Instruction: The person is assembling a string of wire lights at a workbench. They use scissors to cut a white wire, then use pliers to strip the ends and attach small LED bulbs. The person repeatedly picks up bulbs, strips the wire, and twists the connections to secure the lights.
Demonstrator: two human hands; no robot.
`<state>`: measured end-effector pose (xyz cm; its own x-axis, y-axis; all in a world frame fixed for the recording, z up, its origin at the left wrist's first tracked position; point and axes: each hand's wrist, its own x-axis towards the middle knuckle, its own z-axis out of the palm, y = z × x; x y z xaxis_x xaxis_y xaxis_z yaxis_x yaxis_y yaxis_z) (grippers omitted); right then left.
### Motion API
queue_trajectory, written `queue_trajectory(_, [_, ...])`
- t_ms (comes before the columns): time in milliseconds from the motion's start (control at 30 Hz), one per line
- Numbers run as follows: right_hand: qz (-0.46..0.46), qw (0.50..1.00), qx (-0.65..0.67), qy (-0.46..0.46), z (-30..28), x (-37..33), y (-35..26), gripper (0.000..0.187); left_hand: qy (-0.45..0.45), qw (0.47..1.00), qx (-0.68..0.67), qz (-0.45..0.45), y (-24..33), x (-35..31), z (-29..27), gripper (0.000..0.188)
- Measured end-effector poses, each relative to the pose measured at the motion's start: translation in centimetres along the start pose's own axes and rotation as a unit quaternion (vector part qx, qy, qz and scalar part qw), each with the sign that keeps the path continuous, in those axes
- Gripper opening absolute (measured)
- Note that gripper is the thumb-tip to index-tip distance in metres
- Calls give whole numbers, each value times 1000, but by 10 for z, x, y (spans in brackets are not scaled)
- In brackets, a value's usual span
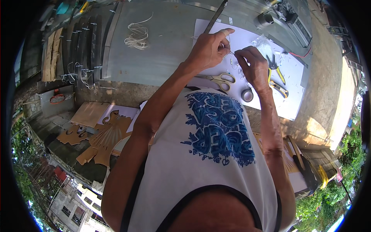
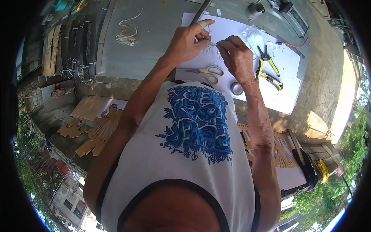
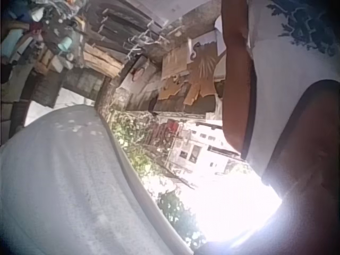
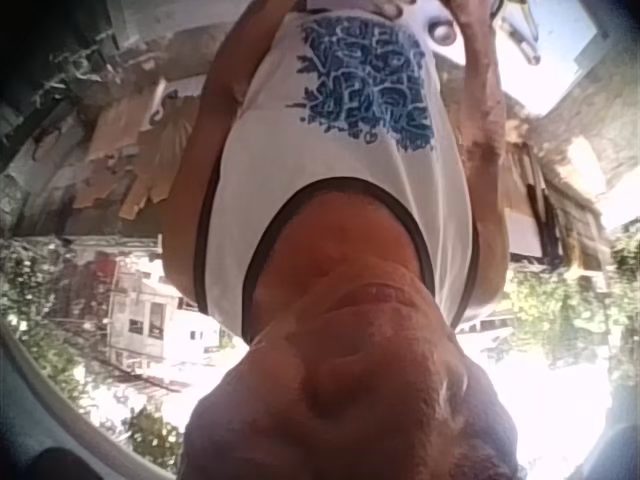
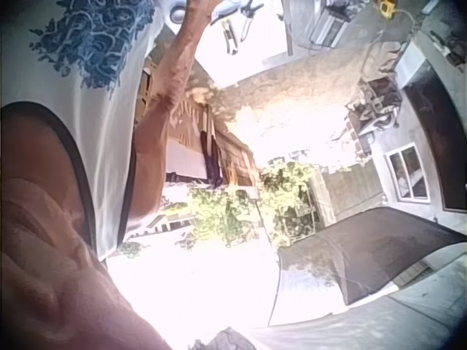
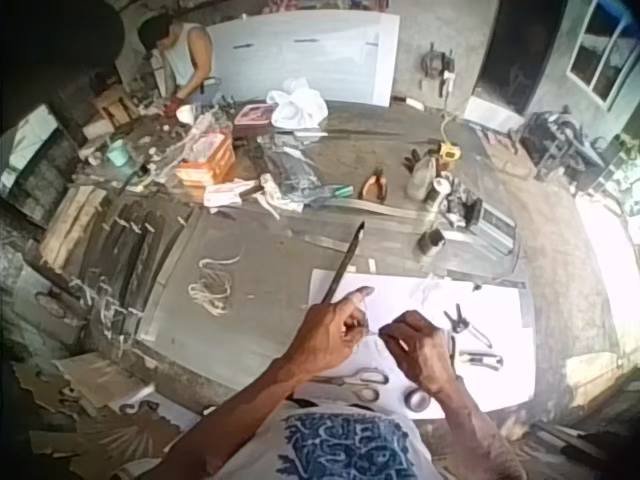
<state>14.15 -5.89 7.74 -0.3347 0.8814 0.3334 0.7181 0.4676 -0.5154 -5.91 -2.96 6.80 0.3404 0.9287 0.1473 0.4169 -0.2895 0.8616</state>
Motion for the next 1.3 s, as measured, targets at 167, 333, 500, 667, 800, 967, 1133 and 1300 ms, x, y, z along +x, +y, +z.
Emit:
queue_trajectory(167, [8, 1000, 1, -15, 1, -1, 0, 11, -22, 998, -66, 5, -3, -1, 0, 70])
queue_trajectory(333, [-62, 996, -58, -8, -3, -2, -2, 14, -28, 989, -133, -51, -2, 2, -1, 78])
queue_trajectory(500, [-94, 992, -84, -5, -6, -1, -6, 15, -125, 980, -146, -53, -14, 7, 3, 44])
queue_trajectory(667, [-78, 996, -45, -15, -7, -2, -7, 14, -158, 964, -197, -84, -9, 1, -3, 27])
queue_trajectory(800, [-45, 999, -8, -18, -7, -4, -7, 12, -137, 968, -179, -115, -3, -5, -4, 21])
queue_trajectory(967, [13, 999, 48, -19, -8, -4, -12, 9, -128, 962, -223, -95, -6, -11, -2, 18])
queue_trajectory(1133, [28, 997, 58, -30, -10, -6, -14, 10, -133, 936, -302, -121, -14, -15, 0, 19])
queue_trajectory(1300, [25, 997, 69, -25, -11, -6, -16, 10, -110, 927, -323, -157, -4, -20, 2, 22])
